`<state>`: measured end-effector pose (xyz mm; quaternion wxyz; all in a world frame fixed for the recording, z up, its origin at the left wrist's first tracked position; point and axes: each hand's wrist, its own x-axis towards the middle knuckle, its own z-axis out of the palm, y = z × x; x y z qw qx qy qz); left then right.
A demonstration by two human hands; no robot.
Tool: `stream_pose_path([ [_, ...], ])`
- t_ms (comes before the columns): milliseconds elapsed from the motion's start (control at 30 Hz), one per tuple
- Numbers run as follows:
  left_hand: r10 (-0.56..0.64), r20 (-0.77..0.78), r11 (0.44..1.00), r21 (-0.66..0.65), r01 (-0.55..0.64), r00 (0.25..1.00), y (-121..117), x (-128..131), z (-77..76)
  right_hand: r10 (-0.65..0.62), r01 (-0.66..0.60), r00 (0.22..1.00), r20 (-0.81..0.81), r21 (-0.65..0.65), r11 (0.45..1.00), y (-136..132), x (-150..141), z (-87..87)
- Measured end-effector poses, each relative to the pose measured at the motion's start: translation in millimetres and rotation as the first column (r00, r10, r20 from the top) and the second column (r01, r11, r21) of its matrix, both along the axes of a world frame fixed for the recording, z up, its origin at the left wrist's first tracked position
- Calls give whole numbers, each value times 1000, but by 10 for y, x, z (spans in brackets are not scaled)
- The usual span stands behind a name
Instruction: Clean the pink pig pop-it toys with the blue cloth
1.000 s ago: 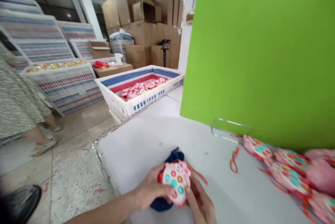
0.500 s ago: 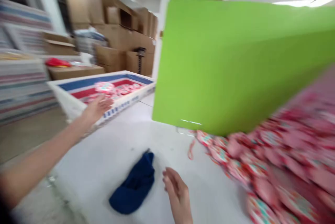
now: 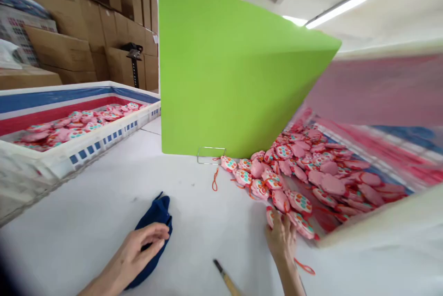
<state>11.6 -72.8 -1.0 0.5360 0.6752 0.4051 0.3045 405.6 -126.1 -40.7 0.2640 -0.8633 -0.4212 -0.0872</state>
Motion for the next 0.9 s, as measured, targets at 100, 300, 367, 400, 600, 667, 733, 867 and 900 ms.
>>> stream_pose_path([
  [100, -44, 83, 987, -149, 56, 996, -64, 114, 33, 141, -129, 981, -134, 94, 987, 75, -263, 60],
  [300, 165, 394, 856, -513, 67, 904, -25, 470, 57, 579, -502, 747, -327, 292, 814, 247, -1521, 222],
  [367, 207, 495, 828, -548, 118, 844, 74, 505, 62, 723, -621, 618, -309, 372, 690, 268, -1895, 280],
  [400, 217, 529, 827, -546, 133, 820, 121, 493, 63, 772, -661, 564, -293, 400, 635, 276, -2031, 306],
  [600, 308, 605, 822, -557, 114, 735, 178, 256, 70, 668, -367, 383, -638, 559, 744, 338, -2226, 298],
  [667, 292, 639, 831, -537, 141, 712, 152, 213, 85, 626, -295, 209, -751, 562, 773, 336, -2212, 259],
  [733, 271, 654, 841, -517, 156, 706, 136, 209, 90, 592, -274, 61, -804, 557, 784, 322, -2220, 242],
  [867, 322, 650, 811, -564, 154, 688, 118, 264, 29, 580, -273, -9, -815, 560, 782, 298, -2270, 293],
  [900, 338, 652, 800, -579, 158, 679, 110, 278, 5, 593, -281, -3, -805, 570, 772, 296, -2279, 314],
])
